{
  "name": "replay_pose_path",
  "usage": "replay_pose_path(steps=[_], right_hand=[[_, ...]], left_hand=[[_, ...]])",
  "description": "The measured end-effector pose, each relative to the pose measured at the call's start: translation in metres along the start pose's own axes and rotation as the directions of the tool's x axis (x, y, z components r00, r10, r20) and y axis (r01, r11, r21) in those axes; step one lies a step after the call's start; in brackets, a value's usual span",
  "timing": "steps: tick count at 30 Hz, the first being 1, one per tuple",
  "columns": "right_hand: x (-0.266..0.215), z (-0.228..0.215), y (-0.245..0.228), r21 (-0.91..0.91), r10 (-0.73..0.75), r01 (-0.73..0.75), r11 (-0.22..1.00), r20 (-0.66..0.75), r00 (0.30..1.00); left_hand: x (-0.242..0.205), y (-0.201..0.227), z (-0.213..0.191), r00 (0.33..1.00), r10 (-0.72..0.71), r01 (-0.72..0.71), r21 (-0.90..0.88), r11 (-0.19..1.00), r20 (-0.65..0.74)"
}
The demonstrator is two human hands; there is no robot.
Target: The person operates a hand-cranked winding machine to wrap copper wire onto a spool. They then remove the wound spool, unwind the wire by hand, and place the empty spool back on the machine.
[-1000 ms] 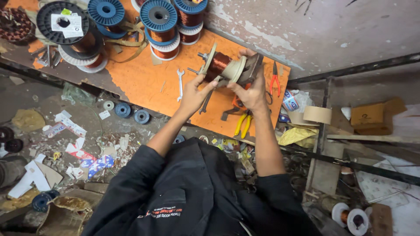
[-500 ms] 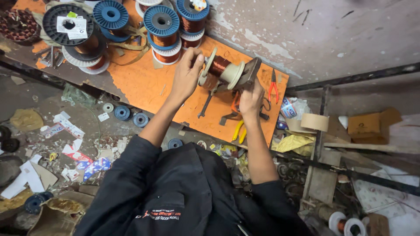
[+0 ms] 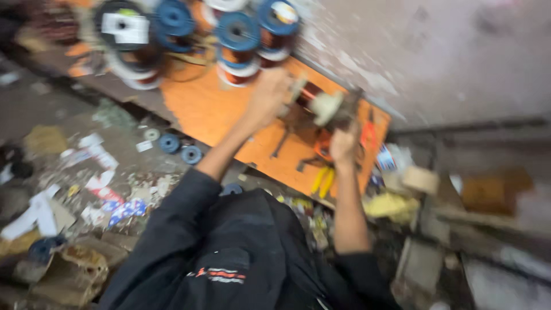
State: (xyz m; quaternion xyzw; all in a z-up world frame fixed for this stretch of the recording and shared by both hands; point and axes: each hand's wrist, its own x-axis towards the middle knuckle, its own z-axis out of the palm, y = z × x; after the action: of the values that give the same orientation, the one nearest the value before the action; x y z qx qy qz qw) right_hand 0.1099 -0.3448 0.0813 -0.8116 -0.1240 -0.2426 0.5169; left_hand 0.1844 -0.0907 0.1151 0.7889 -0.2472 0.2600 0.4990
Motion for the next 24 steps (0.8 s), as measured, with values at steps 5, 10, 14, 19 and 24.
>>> replay_pose_path(steps=[5,10,14,19,24], right_hand=[[-0.004,-0.028,0.047,-0.382,-0.314,0.337,0.86,0.125,0.941],[0.021,-0.012,0.052,0.178,-0.199,0.222,0.959,-0.138,0.97],[0.038,0.005,0.013,-0.031,-0.065,0.059,0.998,-0.236,0.97],[0.029,0.004,-0.013,0.084,-0.087,0.102,0.991,-0.165,0.982],[0.013,-0.013,-0.019,0.079,-0.201,0.207,0.975,-0.083,0.976]], left_hand=[[0.011,-0.013,0.02,0.983,0.183,-0.182,0.043,0.982,-0.013],[0.012,0.008,0.027,0.915,-0.39,0.401,-0.357,0.844,0.108],[0.014,0.016,0.016,0.966,-0.259,0.256,-0.232,0.938,0.017],[0.016,0.026,0.012,0.986,-0.167,0.159,-0.223,0.962,-0.015],[0.016,0.017,0.021,0.902,-0.415,0.429,-0.15,0.891,0.121]])
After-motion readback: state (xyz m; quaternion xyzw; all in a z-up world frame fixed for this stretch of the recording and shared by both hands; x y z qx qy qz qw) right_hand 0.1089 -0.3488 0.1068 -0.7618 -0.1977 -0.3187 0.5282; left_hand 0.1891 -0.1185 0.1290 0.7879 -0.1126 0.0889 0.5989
